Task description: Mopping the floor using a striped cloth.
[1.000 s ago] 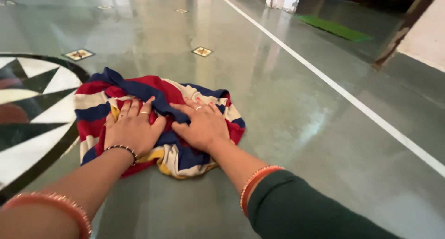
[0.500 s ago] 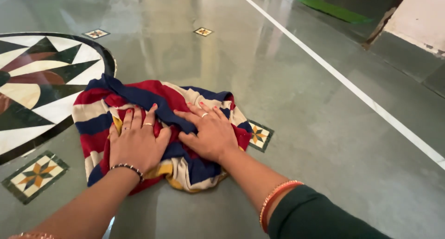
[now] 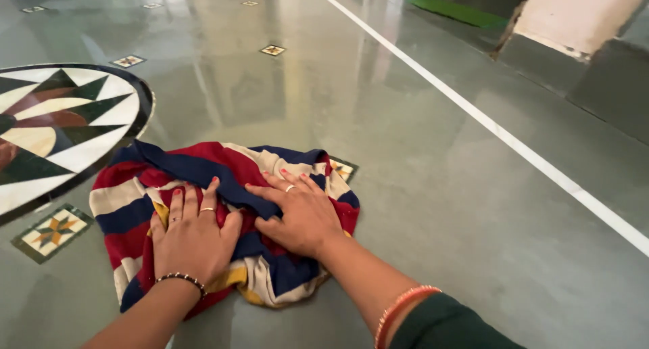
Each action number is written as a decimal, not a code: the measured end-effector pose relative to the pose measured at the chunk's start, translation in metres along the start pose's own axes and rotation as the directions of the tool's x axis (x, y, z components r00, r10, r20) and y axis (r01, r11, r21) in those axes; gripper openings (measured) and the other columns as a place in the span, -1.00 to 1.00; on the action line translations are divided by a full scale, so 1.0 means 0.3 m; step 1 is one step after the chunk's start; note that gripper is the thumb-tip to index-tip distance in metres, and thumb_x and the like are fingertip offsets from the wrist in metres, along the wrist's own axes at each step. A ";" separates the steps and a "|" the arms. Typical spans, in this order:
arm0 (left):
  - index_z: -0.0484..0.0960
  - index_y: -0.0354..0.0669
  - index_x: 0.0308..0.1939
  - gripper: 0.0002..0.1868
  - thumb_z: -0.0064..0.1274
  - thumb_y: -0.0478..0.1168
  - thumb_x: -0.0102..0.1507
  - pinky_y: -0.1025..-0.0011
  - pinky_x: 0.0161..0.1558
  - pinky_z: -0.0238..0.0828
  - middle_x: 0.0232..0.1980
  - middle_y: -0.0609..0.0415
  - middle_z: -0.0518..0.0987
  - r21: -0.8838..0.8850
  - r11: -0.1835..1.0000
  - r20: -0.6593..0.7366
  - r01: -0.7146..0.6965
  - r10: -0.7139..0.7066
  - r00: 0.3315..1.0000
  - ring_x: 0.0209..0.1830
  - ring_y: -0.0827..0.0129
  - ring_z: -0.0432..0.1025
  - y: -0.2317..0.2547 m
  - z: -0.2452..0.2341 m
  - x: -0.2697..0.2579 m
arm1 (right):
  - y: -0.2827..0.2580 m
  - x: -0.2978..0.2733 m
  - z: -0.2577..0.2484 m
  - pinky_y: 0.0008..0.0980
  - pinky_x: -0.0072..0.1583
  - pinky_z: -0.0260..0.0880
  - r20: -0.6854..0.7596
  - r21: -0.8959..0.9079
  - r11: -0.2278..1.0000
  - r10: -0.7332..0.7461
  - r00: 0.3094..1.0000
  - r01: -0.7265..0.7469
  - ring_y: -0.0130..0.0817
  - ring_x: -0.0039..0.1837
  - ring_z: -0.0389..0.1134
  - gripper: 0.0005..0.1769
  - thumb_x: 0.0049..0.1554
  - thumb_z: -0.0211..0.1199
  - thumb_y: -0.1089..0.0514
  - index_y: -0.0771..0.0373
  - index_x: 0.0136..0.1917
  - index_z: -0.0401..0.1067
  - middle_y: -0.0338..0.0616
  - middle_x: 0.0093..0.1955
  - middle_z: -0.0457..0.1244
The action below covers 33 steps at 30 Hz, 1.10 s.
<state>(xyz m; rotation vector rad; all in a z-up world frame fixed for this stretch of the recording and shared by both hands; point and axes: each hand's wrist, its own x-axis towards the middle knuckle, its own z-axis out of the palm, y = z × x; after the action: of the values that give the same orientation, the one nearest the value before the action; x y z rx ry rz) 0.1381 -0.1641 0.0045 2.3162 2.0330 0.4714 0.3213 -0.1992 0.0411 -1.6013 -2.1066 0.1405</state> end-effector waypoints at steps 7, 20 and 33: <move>0.00 0.22 0.59 -0.12 -0.32 0.37 0.24 -0.16 0.48 -0.41 0.63 -0.04 -0.01 -0.031 0.998 0.103 0.058 -0.055 0.993 0.64 0.13 -0.20 0.152 0.006 -0.120 | 0.133 -0.133 -0.075 -0.09 0.57 -0.20 0.100 0.008 1.000 -0.015 0.995 0.014 -0.08 0.64 -0.03 -0.31 0.03 0.23 -0.12 -0.21 0.46 0.33 -0.09 0.60 0.06; -0.30 0.22 0.64 0.24 -0.32 0.71 0.08 -0.08 0.53 -0.45 0.68 -0.13 -0.29 -0.003 0.991 0.458 -0.133 0.120 0.881 0.69 0.06 -0.45 0.359 -0.119 -0.232 | 0.297 -0.276 -0.205 -0.18 0.58 -0.08 0.224 0.066 0.994 0.073 0.972 -0.090 -0.10 0.67 -0.08 -0.23 -0.02 0.26 0.10 -0.35 0.46 0.31 -0.21 0.65 -0.01; -0.08 0.27 0.58 0.18 -0.09 0.63 0.02 -0.23 0.44 -0.50 0.63 -0.11 -0.13 -0.015 0.978 0.255 -0.207 0.204 0.945 0.65 0.01 -0.38 0.425 0.008 0.084 | 0.408 -0.051 -0.217 -0.02 0.54 -0.21 0.097 -0.094 0.969 0.236 0.967 -0.228 -0.29 0.67 -0.13 -0.32 0.06 0.25 -0.15 -0.44 0.46 0.24 -0.44 0.65 -0.02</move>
<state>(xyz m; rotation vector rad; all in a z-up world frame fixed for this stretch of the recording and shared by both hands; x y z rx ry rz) 0.2645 -0.1583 0.0348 2.4598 1.6938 0.1531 0.4602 -0.1891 0.0486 -1.9270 -2.0190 0.2252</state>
